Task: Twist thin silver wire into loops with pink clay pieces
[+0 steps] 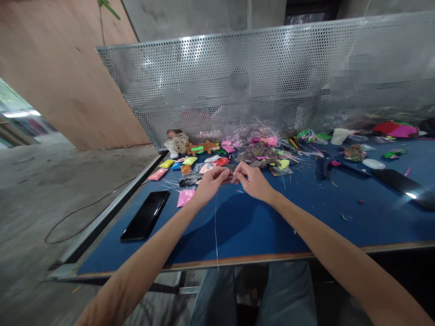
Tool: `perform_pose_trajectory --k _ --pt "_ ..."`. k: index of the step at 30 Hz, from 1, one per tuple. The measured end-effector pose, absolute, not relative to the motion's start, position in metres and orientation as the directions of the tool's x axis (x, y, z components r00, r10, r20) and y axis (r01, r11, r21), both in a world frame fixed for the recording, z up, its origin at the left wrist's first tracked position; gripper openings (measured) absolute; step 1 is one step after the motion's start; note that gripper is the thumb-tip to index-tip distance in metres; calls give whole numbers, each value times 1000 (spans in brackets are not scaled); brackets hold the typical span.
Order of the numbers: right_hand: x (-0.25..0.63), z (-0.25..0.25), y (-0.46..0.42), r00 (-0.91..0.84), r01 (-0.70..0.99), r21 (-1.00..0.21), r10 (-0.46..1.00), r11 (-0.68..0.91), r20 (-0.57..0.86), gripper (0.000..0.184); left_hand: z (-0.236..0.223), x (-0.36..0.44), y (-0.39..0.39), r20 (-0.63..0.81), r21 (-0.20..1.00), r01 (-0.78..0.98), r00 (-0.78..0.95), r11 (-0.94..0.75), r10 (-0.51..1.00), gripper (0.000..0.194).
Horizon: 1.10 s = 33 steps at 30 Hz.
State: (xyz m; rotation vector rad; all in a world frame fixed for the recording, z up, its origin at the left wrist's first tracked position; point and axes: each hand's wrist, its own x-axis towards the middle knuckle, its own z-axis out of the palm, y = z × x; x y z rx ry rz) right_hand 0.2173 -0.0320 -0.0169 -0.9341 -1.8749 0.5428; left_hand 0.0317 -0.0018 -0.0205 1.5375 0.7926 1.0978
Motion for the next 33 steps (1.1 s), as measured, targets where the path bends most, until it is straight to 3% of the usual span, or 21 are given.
perform_pose_trajectory --k 6,11,17,20,26,33 --pt "213 -21 -36 -262 405 -628 743 664 616 8 -11 28 -9 142 980 -183 407 -71 902 31" --pt "213 -19 -37 -273 424 -575 703 700 656 12 -8 27 -10 223 971 -161 348 -177 910 33" --pt "214 -16 -39 -163 425 -542 650 725 742 15 -11 29 -7 263 963 -132 299 -234 917 33" --pt "210 -16 -37 -65 300 -626 670 720 740 19 -11 29 -7 273 961 -124 309 -246 911 33" --pt "212 -15 -28 -30 -158 -823 830 546 556 26 -6 26 -7 332 943 -94 343 -319 879 32" --pt "225 -4 -35 -240 -206 -885 856 417 458 32 -8 28 -14 399 890 23 447 -456 801 32"
